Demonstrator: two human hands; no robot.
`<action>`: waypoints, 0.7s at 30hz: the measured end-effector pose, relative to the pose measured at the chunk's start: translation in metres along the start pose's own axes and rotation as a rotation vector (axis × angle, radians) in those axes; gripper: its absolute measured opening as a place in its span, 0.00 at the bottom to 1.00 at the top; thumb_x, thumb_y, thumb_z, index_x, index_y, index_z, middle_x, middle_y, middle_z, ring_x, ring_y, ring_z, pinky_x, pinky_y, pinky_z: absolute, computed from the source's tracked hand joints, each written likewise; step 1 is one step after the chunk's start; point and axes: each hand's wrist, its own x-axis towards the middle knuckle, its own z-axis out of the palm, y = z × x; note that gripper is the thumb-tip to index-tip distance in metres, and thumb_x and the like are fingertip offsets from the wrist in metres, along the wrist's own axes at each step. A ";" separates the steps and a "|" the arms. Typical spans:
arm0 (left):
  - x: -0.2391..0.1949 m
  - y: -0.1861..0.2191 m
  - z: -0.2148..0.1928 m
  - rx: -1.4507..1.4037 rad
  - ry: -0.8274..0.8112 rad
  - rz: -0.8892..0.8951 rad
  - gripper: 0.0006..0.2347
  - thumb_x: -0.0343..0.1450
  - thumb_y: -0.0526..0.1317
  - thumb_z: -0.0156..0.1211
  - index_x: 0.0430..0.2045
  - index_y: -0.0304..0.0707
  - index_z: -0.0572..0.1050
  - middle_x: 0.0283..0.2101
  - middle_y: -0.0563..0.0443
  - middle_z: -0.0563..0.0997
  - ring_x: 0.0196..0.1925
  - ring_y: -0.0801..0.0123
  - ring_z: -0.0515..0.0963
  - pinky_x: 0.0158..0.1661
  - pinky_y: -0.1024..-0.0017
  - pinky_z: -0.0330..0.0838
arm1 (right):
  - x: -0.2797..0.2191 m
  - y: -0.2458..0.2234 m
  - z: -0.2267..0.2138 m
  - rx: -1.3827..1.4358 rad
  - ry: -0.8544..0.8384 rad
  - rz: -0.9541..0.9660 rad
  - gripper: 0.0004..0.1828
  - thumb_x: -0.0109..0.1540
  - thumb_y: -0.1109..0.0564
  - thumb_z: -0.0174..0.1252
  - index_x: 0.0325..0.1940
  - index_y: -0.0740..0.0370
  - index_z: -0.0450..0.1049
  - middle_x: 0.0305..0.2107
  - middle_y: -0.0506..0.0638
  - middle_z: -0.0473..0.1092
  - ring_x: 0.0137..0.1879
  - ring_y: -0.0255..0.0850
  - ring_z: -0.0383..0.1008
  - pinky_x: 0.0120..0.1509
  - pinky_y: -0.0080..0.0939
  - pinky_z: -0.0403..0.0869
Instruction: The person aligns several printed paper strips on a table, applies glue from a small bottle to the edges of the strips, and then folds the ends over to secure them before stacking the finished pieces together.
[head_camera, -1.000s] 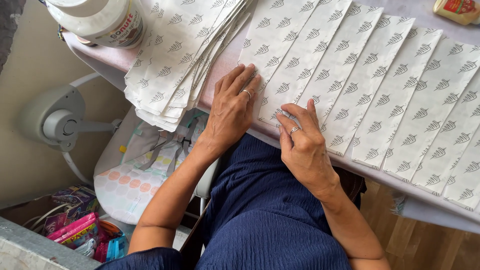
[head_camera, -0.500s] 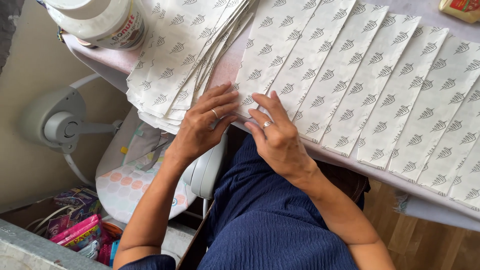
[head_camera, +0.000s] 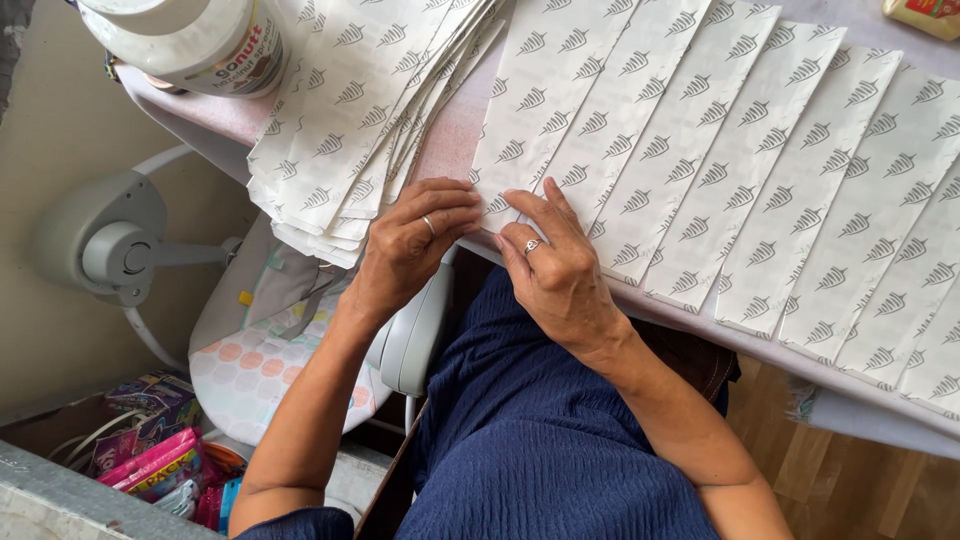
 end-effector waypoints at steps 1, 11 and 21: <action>0.001 -0.001 0.001 0.000 0.000 0.000 0.02 0.71 0.30 0.67 0.32 0.31 0.84 0.38 0.44 0.86 0.49 0.50 0.84 0.53 0.59 0.78 | 0.002 -0.001 0.000 0.000 0.000 0.000 0.05 0.64 0.64 0.65 0.36 0.70 0.77 0.48 0.58 0.74 0.58 0.51 0.78 0.78 0.56 0.61; 0.010 0.009 0.005 0.043 0.036 -0.151 0.03 0.69 0.25 0.66 0.32 0.30 0.82 0.36 0.46 0.82 0.45 0.53 0.83 0.47 0.62 0.78 | 0.017 -0.001 -0.001 0.144 0.018 0.232 0.09 0.56 0.69 0.70 0.28 0.67 0.74 0.44 0.54 0.73 0.51 0.52 0.80 0.79 0.59 0.56; 0.014 0.019 0.000 -0.024 0.026 -0.321 0.07 0.66 0.21 0.66 0.31 0.31 0.82 0.35 0.46 0.82 0.45 0.53 0.85 0.48 0.63 0.77 | 0.020 -0.003 -0.006 0.194 -0.012 0.340 0.08 0.54 0.70 0.69 0.27 0.66 0.76 0.43 0.53 0.73 0.51 0.50 0.81 0.81 0.58 0.50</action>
